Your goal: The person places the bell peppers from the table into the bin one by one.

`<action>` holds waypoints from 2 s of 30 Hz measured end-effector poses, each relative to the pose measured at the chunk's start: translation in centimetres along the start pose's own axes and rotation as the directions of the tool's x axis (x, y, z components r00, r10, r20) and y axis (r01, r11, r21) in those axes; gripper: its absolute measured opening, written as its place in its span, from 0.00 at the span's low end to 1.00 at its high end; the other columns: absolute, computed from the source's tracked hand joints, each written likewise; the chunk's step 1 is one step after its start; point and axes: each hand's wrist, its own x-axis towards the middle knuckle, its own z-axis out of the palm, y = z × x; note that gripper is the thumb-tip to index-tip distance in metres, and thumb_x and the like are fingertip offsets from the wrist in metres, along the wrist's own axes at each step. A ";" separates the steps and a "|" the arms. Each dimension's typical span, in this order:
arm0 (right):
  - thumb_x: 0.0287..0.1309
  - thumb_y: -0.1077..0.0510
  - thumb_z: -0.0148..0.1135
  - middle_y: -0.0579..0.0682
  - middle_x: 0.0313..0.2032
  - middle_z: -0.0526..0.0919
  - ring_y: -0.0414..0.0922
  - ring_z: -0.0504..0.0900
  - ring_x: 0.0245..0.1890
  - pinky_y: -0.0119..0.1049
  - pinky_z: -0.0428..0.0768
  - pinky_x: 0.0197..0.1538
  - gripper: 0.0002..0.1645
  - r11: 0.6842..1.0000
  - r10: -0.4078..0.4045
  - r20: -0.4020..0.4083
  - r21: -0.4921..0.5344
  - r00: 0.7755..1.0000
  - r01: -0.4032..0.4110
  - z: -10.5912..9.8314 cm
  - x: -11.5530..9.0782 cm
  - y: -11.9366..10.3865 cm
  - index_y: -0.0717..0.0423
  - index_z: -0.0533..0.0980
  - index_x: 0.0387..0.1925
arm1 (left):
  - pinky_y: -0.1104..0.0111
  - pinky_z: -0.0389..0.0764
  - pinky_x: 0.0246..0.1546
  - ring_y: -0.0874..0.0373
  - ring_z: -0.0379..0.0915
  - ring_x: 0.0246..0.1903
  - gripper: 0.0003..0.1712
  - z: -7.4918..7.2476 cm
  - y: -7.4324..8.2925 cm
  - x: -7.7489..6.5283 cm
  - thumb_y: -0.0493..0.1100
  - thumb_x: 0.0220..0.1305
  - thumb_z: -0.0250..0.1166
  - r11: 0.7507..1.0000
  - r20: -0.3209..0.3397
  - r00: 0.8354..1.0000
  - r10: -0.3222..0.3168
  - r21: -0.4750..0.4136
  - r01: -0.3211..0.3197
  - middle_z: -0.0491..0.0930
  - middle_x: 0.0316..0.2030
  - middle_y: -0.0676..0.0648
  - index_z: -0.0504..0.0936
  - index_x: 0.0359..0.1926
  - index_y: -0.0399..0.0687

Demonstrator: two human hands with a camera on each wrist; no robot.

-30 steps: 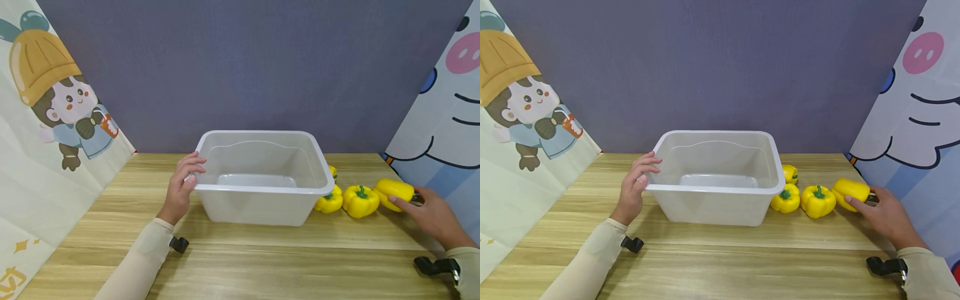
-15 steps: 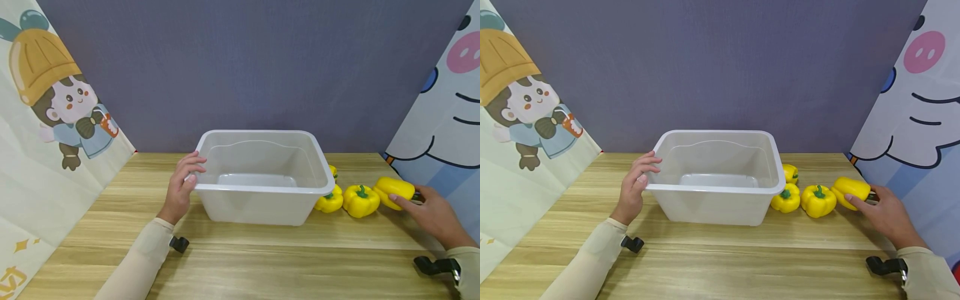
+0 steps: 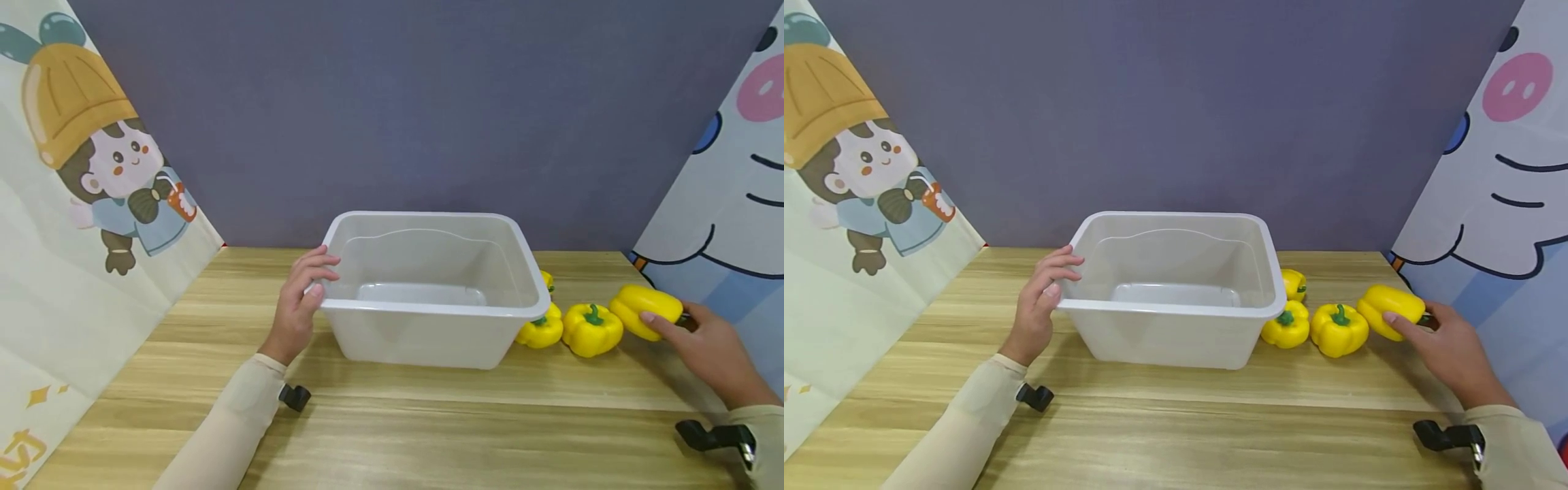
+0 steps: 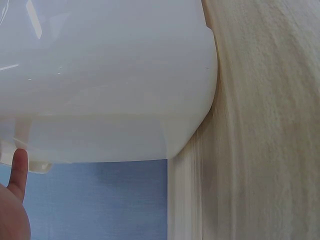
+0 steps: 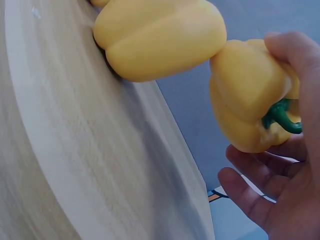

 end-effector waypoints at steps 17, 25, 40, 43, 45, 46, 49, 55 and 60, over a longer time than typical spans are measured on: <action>0.68 0.34 0.52 0.82 0.51 0.65 0.70 0.70 0.43 0.59 0.74 0.36 0.56 1.000 0.003 0.005 0.004 1.000 -0.003 -0.1 0.4 -1.0 0.84 0.52 0.66 | 0.48 0.54 0.71 0.39 0.60 0.68 0.15 0.0 -0.1 -0.3 0.35 0.63 0.48 1.000 0.001 1.000 -0.021 -0.004 0.021 0.78 0.55 0.36 0.81 0.42 0.38; 0.69 0.36 0.51 0.80 0.49 0.67 0.68 0.71 0.41 0.56 0.74 0.35 0.52 0.999 -0.008 -0.005 0.046 1.000 0.008 -0.2 0.5 -1.9 0.84 0.55 0.64 | 0.48 0.54 0.71 0.39 0.60 0.68 0.15 -0.1 0.0 -0.2 0.36 0.64 0.48 1.000 -0.003 1.000 -0.015 0.008 0.015 0.78 0.55 0.36 0.80 0.42 0.37; 0.69 0.35 0.51 0.78 0.53 0.68 0.65 0.69 0.43 0.48 0.70 0.34 0.51 0.995 -0.027 -0.009 0.094 1.000 0.028 -0.1 0.9 -4.3 0.81 0.57 0.66 | 0.49 0.54 0.71 0.39 0.60 0.68 0.15 -0.1 0.0 -0.1 0.37 0.64 0.48 1.000 0.000 1.000 -0.022 0.014 0.022 0.78 0.55 0.37 0.80 0.41 0.36; 0.69 0.34 0.50 0.79 0.54 0.68 0.67 0.69 0.44 0.54 0.70 0.36 0.52 0.995 -0.026 -0.003 0.094 1.000 0.026 -0.1 0.9 -4.7 0.81 0.57 0.66 | 0.48 0.53 0.71 0.39 0.60 0.68 0.15 -0.1 0.0 -0.1 0.37 0.64 0.48 1.000 -0.001 1.000 -0.021 0.012 0.021 0.78 0.55 0.37 0.80 0.41 0.36; 0.69 0.34 0.50 0.79 0.54 0.68 0.67 0.69 0.45 0.56 0.70 0.38 0.52 0.994 -0.028 0.000 0.101 1.000 0.028 -0.2 0.9 -5.0 0.81 0.57 0.66 | 0.48 0.53 0.71 0.39 0.60 0.68 0.15 -0.1 0.0 -0.1 0.38 0.65 0.48 1.000 0.000 1.000 -0.022 0.012 0.022 0.78 0.55 0.37 0.80 0.41 0.36; 0.69 0.34 0.50 0.78 0.54 0.68 0.67 0.69 0.45 0.56 0.71 0.38 0.52 0.994 -0.032 0.000 0.104 0.999 0.032 -0.2 1.0 -5.2 0.80 0.57 0.66 | 0.48 0.53 0.71 0.39 0.60 0.68 0.15 -0.1 0.0 -0.2 0.38 0.65 0.48 1.000 0.000 1.000 -0.022 0.013 0.022 0.78 0.55 0.37 0.80 0.41 0.35; 0.69 0.35 0.51 0.77 0.54 0.69 0.65 0.71 0.45 0.52 0.71 0.37 0.51 0.993 -0.050 -0.003 0.107 0.999 0.050 -0.2 0.9 -5.6 0.79 0.59 0.65 | 0.48 0.53 0.71 0.39 0.60 0.68 0.16 -0.1 0.0 -0.2 0.39 0.66 0.48 1.000 -0.001 1.000 -0.021 0.013 0.021 0.78 0.55 0.37 0.80 0.41 0.35; 0.68 0.35 0.52 0.76 0.54 0.70 0.63 0.71 0.45 0.48 0.70 0.37 0.50 0.991 -0.064 -0.005 0.120 0.998 0.065 -0.4 0.8 -6.3 0.78 0.60 0.65 | 0.48 0.54 0.71 0.39 0.60 0.68 0.16 -0.1 0.0 -0.1 0.39 0.65 0.48 1.000 0.002 1.000 -0.017 0.014 0.017 0.78 0.55 0.36 0.79 0.41 0.33; 0.68 0.35 0.53 0.76 0.54 0.70 0.63 0.71 0.45 0.45 0.70 0.36 0.50 0.990 -0.069 -0.013 0.122 0.998 0.070 -0.5 0.6 -6.7 0.78 0.59 0.66 | 0.48 0.54 0.71 0.39 0.60 0.68 0.15 -0.1 0.1 0.0 0.38 0.64 0.48 1.000 -0.001 1.000 -0.013 0.010 0.013 0.78 0.55 0.36 0.80 0.42 0.36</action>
